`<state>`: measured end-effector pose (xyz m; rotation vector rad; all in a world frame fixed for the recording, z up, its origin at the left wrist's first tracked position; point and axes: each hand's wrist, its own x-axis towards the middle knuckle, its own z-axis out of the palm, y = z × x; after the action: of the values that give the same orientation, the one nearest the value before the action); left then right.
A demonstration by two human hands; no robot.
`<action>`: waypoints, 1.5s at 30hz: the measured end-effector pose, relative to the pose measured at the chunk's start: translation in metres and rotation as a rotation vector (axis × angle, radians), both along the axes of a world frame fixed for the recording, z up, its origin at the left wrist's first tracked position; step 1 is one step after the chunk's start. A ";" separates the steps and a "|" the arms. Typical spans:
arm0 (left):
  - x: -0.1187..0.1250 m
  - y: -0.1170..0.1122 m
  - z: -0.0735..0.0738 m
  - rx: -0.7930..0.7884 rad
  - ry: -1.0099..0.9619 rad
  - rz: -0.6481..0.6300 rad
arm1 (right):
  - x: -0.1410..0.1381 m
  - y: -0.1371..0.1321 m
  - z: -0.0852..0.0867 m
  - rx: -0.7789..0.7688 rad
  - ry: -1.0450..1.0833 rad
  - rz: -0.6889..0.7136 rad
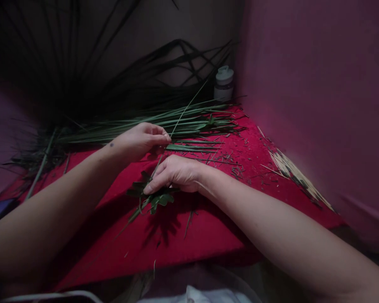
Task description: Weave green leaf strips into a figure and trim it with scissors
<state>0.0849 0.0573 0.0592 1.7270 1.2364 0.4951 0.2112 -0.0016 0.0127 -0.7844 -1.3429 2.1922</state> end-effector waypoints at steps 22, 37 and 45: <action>-0.031 -0.057 -0.003 0.232 0.033 0.118 | 0.003 0.008 -0.007 0.024 0.147 -0.360; -0.038 -0.044 -0.015 -0.124 -0.187 0.016 | 0.001 0.015 -0.012 0.058 0.103 -0.442; -0.049 -0.039 -0.021 -0.294 -0.353 -0.137 | 0.004 0.014 -0.012 0.082 0.094 -0.388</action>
<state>0.0360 0.0182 0.0381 1.3932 0.8840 0.4854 0.2156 0.0121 0.0004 -0.8220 -1.1189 1.8360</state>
